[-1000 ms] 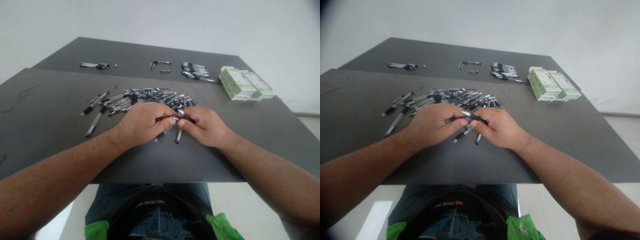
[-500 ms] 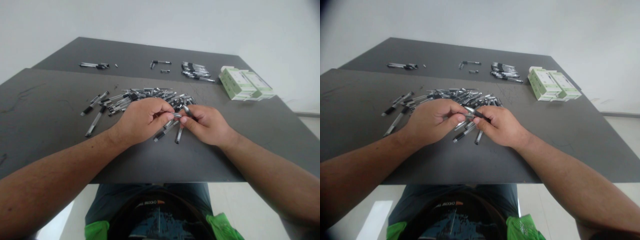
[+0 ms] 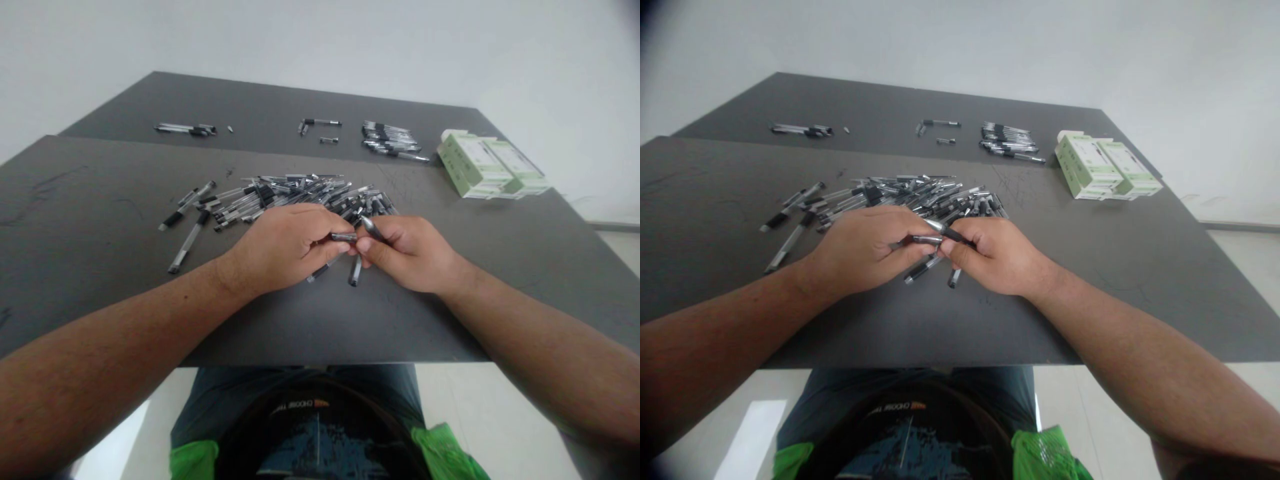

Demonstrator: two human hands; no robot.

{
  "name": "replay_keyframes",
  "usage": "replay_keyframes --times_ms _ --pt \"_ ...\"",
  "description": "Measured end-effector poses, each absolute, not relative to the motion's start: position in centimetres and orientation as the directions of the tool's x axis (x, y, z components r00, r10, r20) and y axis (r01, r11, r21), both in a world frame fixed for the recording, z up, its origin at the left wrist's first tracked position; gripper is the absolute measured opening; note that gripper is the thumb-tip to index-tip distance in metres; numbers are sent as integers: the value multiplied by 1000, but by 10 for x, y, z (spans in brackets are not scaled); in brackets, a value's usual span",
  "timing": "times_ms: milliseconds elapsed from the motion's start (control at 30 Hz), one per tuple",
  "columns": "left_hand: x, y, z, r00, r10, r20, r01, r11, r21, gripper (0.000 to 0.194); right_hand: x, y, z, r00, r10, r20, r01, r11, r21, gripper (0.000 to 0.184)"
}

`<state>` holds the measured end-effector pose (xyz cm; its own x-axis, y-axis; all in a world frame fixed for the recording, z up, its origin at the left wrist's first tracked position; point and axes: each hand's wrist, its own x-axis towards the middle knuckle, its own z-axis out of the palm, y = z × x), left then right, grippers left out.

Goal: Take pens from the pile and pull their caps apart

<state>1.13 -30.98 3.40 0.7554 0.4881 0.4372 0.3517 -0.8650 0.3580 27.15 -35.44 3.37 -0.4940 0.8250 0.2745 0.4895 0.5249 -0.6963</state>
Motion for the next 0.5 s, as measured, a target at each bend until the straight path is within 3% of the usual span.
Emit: replay_keyframes --times_ms 233,500 --pt "13 -309 33 737 525 426 360 -838 410 30 269 -354 36 -497 797 342 512 588 -627 42" --pt "8 -313 43 681 606 411 360 -766 532 27 275 -355 39 -485 776 404 517 627 -583 25"
